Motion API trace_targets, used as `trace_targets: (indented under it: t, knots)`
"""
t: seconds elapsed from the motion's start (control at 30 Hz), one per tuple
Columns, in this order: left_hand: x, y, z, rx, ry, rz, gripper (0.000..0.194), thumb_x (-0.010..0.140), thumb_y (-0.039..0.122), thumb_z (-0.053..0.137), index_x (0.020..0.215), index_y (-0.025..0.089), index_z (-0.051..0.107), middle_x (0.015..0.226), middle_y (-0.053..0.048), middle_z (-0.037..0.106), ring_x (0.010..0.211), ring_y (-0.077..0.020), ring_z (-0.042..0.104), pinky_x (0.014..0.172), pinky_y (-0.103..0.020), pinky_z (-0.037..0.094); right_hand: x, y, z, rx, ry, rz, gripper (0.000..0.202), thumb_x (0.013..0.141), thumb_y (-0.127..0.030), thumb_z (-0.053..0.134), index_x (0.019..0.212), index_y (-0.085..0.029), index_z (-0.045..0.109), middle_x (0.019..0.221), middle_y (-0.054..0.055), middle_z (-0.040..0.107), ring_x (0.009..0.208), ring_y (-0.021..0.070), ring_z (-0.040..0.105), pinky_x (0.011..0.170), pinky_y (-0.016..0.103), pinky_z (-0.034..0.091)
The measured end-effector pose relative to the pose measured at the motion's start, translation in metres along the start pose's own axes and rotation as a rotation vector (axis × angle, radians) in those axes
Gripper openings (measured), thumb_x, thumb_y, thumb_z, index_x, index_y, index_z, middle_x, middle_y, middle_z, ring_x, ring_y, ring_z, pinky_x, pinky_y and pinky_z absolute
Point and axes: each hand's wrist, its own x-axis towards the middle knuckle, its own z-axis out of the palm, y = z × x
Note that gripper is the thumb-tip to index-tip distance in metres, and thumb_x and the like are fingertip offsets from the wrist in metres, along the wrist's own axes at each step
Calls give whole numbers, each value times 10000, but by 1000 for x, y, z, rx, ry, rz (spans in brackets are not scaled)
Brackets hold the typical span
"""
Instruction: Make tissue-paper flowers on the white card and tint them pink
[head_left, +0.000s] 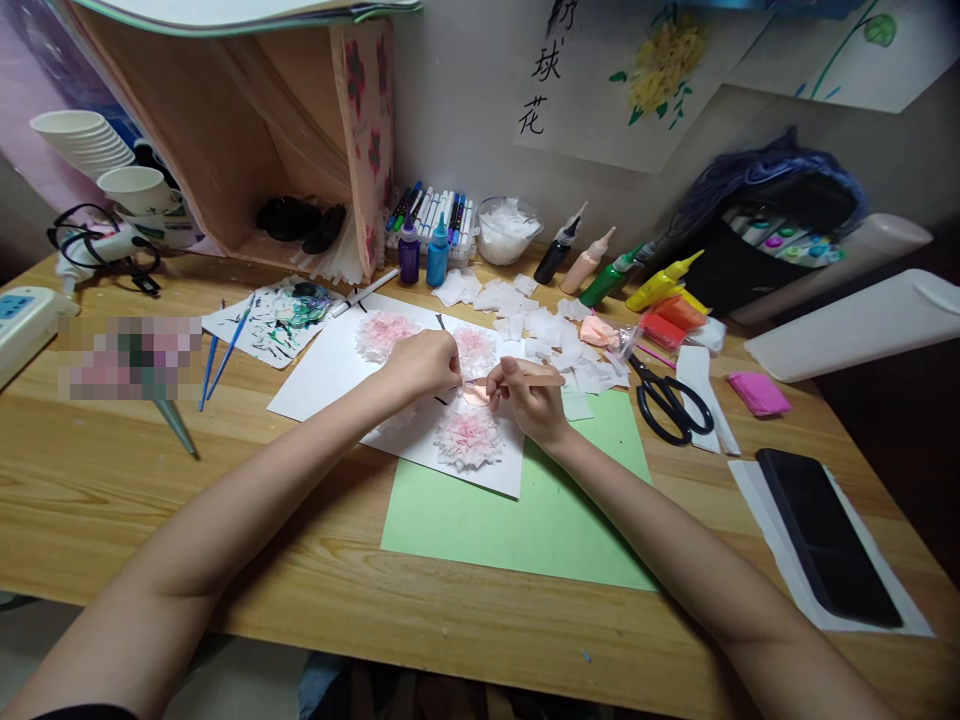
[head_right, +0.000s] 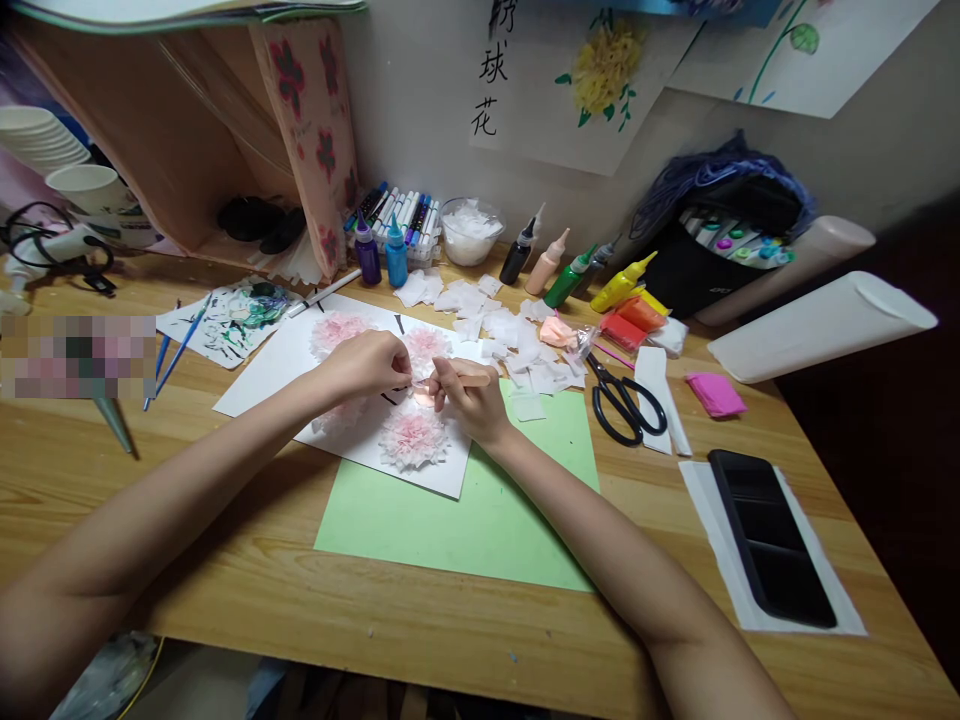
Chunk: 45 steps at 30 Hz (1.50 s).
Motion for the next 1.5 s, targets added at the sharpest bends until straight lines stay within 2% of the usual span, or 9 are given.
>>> trace_targets:
  t: [0.17, 0.33, 0.5, 0.7, 0.87, 0.97, 1.2, 1.37, 1.5]
  knots:
    - [0, 0, 0, 5, 11, 5, 188, 699, 242, 583, 787, 163, 730, 812, -90, 718, 715, -209, 615, 536, -268, 366, 1, -3, 1, -105, -13, -92, 558, 944, -496, 377, 504, -200, 551, 463, 6, 570, 490, 131, 557, 554, 286, 444]
    - [0, 1, 1, 8, 15, 5, 189, 714, 277, 585, 771, 165, 726, 798, -81, 717, 718, -206, 615, 529, -266, 353, 5, -6, -1, -249, -113, -234, 600, 974, -462, 297, 455, -208, 459, 456, -1, 530, 481, 116, 523, 570, 276, 426]
    - [2, 1, 2, 31, 29, -2, 182, 709, 257, 570, 756, 172, 724, 767, -70, 713, 695, -197, 613, 514, -263, 338, 7, -5, -3, -197, -121, -188, 585, 971, -460, 316, 480, -199, 498, 436, -13, 529, 459, 103, 529, 553, 250, 421]
    - [1, 0, 3, 30, 40, 2, 176, 697, 254, 576, 757, 175, 721, 777, -67, 713, 693, -192, 611, 505, -259, 326, 1, -3, -3, -165, 14, -199, 612, 983, -434, 282, 446, -205, 466, 428, 5, 520, 459, 111, 514, 557, 262, 423]
    - [1, 1, 3, 21, 32, -2, 177, 706, 259, 578, 755, 171, 724, 766, -72, 712, 686, -197, 612, 517, -265, 342, 0, -1, 0, -179, -32, -217, 594, 976, -471, 270, 500, -207, 508, 446, 8, 536, 467, 120, 507, 567, 276, 431]
    - [1, 1, 2, 24, 31, -8, 177, 704, 263, 588, 763, 168, 726, 783, -75, 716, 701, -202, 619, 534, -265, 364, 1, -3, 1, -170, -49, -170, 590, 970, -486, 283, 505, -205, 512, 428, -2, 516, 464, 117, 510, 584, 274, 436]
    - [-1, 3, 1, 29, 29, -17, 174, 710, 260, 579, 748, 170, 724, 777, -73, 713, 714, -198, 621, 561, -257, 383, 6, -9, 6, 23, 7, 195, 619, 896, -630, 319, 483, -198, 480, 412, -20, 486, 388, 99, 505, 492, 256, 425]
    - [-1, 3, 1, 28, 24, -22, 180, 713, 273, 575, 752, 175, 721, 781, -70, 713, 704, -193, 613, 541, -257, 357, 8, -14, -1, 86, 4, 176, 607, 891, -626, 347, 507, -189, 519, 450, -13, 516, 389, 92, 508, 462, 253, 396]
    - [-3, 3, -1, 30, 22, -21, 196, 731, 291, 560, 745, 172, 716, 796, -69, 717, 709, -188, 611, 522, -255, 331, 24, -25, -38, -3, 26, 106, 602, 919, -601, 303, 552, -188, 541, 516, 5, 553, 445, 102, 520, 482, 257, 383]
